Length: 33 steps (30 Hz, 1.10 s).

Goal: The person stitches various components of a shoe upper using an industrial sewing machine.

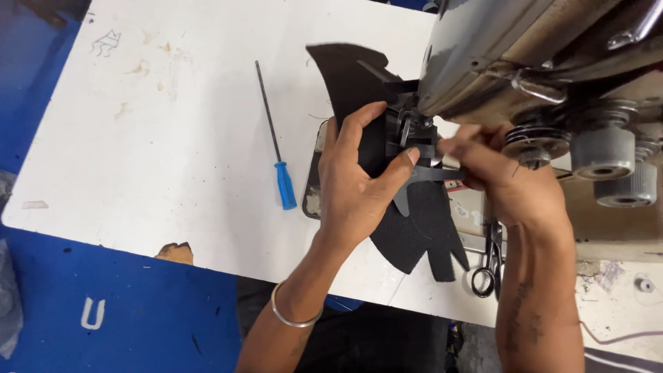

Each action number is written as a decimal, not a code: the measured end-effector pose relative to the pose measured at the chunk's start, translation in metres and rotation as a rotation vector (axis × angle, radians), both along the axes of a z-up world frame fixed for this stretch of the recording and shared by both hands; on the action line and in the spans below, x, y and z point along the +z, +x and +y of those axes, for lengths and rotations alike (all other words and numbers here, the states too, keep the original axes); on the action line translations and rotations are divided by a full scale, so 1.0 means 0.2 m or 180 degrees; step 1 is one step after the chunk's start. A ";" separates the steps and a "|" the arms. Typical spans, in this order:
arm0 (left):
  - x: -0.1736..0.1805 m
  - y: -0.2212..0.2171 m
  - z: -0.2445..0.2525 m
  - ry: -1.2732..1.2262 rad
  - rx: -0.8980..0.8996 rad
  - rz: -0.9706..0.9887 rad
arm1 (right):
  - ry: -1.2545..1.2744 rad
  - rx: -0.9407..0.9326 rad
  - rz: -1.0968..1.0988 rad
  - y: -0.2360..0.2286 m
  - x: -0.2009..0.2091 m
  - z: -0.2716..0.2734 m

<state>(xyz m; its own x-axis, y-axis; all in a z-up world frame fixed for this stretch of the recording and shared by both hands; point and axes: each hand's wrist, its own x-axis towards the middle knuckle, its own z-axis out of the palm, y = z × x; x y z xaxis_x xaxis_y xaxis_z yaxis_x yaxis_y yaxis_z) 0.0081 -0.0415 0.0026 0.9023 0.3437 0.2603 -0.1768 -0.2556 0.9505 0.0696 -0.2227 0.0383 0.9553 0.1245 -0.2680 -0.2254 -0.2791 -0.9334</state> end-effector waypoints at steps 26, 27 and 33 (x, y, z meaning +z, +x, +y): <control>-0.07 0.16 0.24 -0.0176 -0.1365 -0.0202 | 0.0722 0.0901 -0.0530 0.11 -0.39 -0.08; -0.06 0.20 0.28 -0.0078 -0.1757 0.0012 | 0.1004 0.0788 -0.0715 0.05 -0.41 -0.06; -0.02 0.53 0.43 0.0214 -0.3181 0.0453 | 0.0579 -0.0315 -0.1521 -0.23 -0.30 0.27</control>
